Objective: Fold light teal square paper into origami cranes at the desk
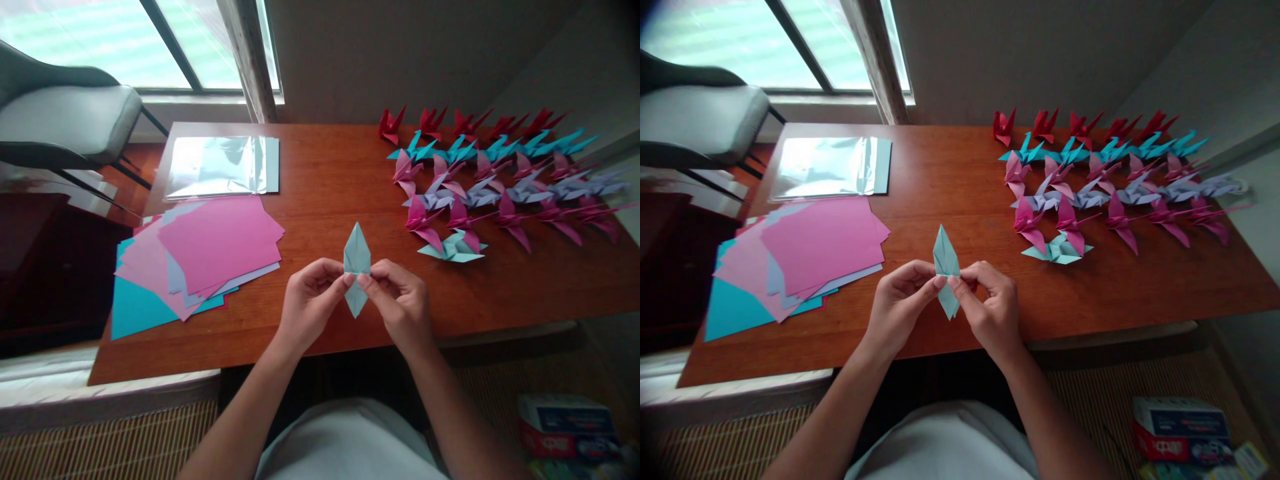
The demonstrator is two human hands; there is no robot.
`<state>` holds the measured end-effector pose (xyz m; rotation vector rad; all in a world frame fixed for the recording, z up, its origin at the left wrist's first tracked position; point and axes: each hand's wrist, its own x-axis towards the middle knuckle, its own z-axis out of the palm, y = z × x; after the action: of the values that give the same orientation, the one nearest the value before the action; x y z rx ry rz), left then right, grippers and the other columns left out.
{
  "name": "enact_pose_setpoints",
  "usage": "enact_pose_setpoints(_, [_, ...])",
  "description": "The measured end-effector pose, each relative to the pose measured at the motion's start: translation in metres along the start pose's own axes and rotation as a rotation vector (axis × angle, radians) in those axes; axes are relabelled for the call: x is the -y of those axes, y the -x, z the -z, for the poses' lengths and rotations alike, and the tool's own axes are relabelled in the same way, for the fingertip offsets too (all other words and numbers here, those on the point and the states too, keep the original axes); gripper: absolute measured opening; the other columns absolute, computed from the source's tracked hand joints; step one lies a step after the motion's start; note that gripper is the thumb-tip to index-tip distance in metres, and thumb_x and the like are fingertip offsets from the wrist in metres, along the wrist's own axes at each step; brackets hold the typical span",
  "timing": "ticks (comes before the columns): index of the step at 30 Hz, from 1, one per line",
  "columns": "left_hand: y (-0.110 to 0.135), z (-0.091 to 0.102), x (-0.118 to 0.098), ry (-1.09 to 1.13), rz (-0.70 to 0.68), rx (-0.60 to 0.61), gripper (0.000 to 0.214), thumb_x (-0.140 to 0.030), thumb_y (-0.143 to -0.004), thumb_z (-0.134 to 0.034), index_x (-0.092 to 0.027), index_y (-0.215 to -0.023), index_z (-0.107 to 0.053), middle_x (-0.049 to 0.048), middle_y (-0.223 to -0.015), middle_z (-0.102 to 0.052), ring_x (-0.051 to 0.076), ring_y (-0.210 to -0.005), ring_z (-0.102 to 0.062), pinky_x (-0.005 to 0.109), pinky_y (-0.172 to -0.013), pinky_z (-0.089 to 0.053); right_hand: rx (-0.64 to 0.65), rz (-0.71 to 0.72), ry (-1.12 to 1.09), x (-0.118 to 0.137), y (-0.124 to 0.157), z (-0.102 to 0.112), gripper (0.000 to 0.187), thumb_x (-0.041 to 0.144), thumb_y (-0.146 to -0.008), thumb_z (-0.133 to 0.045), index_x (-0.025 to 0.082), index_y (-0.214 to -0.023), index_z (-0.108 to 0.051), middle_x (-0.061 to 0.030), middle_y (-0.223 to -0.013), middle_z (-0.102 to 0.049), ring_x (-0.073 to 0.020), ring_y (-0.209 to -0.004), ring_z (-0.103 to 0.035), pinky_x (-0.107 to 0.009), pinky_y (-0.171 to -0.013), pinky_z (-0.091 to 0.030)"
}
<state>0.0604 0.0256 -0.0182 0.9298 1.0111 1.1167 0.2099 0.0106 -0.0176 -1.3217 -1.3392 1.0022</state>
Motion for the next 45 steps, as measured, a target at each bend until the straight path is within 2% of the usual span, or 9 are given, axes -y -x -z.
enact_pose_setpoints(10, [0.001, -0.001, 0.0, -0.038, 0.012, 0.022, 0.028, -0.042, -0.082, -0.078, -0.015, -0.082, -0.07, 0.0021, -0.076, -0.069, 0.013, -0.069, -0.061, 0.022, -0.064, -0.049, 0.117, -0.061, 0.015, 0.002, -0.005, 0.003, 0.013, 0.027, -0.09, -0.064, 0.021, -0.079, -0.064, 0.0007, -0.074, -0.059, -0.0152, -0.069, -0.055, -0.029, -0.066, -0.044])
enact_pose_setpoints(15, [0.001, -0.003, -0.002, -0.042, 0.007, 0.039, 0.029, -0.043, -0.084, -0.076, -0.016, -0.081, -0.065, 0.0005, -0.076, -0.065, 0.012, -0.069, -0.059, 0.021, -0.064, -0.046, 0.036, -0.048, 0.0, 0.003, -0.006, -0.003, 0.017, 0.024, -0.088, -0.064, 0.021, -0.072, -0.06, 0.0018, -0.069, -0.055, -0.0144, -0.067, -0.051, -0.028, -0.064, -0.043])
enact_pose_setpoints(21, [0.001, -0.003, -0.004, -0.124, 0.004, 0.093, 0.035, -0.048, -0.088, -0.07, -0.014, -0.08, -0.068, -0.0002, -0.07, -0.062, 0.011, -0.065, -0.052, 0.021, -0.06, -0.041, -0.14, -0.045, -0.08, 0.005, -0.006, -0.01, 0.014, 0.031, -0.092, -0.064, 0.022, -0.081, -0.065, 0.0002, -0.076, -0.061, -0.0146, -0.071, -0.054, -0.028, -0.066, -0.044])
enact_pose_setpoints(27, [0.001, 0.003, -0.004, -0.004, 0.115, 0.091, 0.037, -0.049, -0.085, -0.074, -0.014, -0.075, -0.067, 0.001, -0.065, -0.064, 0.01, -0.059, -0.053, 0.022, -0.058, -0.042, 0.035, -0.087, -0.278, -0.001, -0.012, -0.001, 0.024, 0.049, -0.089, -0.068, 0.026, -0.093, -0.07, -0.0016, -0.086, -0.069, -0.0169, -0.076, -0.063, -0.029, -0.07, -0.051])
enact_pose_setpoints(33, [0.002, 0.01, -0.005, 0.364, 0.333, 0.359, 0.036, -0.044, -0.081, -0.079, -0.015, -0.068, -0.063, -0.0007, -0.057, -0.057, 0.009, -0.05, -0.052, 0.02, -0.051, -0.042, 0.286, -0.159, -0.544, 0.0, -0.017, 0.009, 0.046, 0.047, -0.082, -0.077, 0.03, -0.122, -0.063, -0.0062, -0.11, -0.069, -0.0221, -0.093, -0.067, -0.039, -0.083, -0.057])
enact_pose_setpoints(35, [0.002, 0.011, -0.006, 0.38, 0.417, 0.428, 0.035, -0.044, -0.08, -0.08, -0.015, -0.069, -0.064, -0.0006, -0.056, -0.057, 0.009, -0.049, -0.053, 0.02, -0.049, -0.042, 0.373, -0.18, -0.564, 0.002, -0.018, 0.01, 0.037, 0.044, -0.082, -0.077, 0.028, -0.114, -0.066, -0.0057, -0.104, -0.069, -0.0213, -0.088, -0.066, -0.039, -0.078, -0.058])
enact_pose_setpoints(38, [0.003, 0.013, -0.007, 0.389, 0.476, 0.479, 0.034, -0.045, -0.078, -0.082, -0.015, -0.074, -0.066, -0.0005, -0.056, -0.058, 0.009, -0.048, -0.054, 0.021, -0.048, -0.044, 0.38, -0.104, -0.548, 0.004, -0.018, 0.011, 0.019, 0.04, -0.08, -0.079, 0.026, -0.089, -0.07, -0.0028, -0.087, -0.067, -0.0203, -0.085, -0.064, -0.038, -0.078, -0.057])
enact_pose_setpoints(41, [0.003, 0.013, -0.006, 0.344, 0.454, 0.522, 0.036, -0.048, -0.079, -0.08, -0.014, -0.082, -0.07, 0.0032, -0.061, -0.065, 0.012, -0.052, -0.06, 0.021, -0.051, -0.046, 0.33, -0.091, -0.549, 0.004, -0.017, 0.011, 0.016, 0.035, -0.078, -0.082, 0.025, -0.079, -0.068, 0.0003, -0.078, -0.063, -0.0179, -0.08, -0.063, -0.034, -0.075, -0.056])
enact_pose_setpoints(45, [0.002, 0.009, -0.003, 0.234, 0.321, 0.45, 0.034, -0.046, -0.087, -0.071, -0.014, -0.097, -0.075, 0.0103, -0.085, -0.075, 0.017, -0.07, -0.067, 0.026, -0.065, -0.053, 0.253, -0.232, -0.535, 0.006, -0.016, 0.014, 0.017, 0.032, -0.078, -0.082, 0.024, -0.083, -0.068, 0.0023, -0.078, -0.064, -0.0111, -0.058, -0.056, -0.024, -0.051, -0.049])
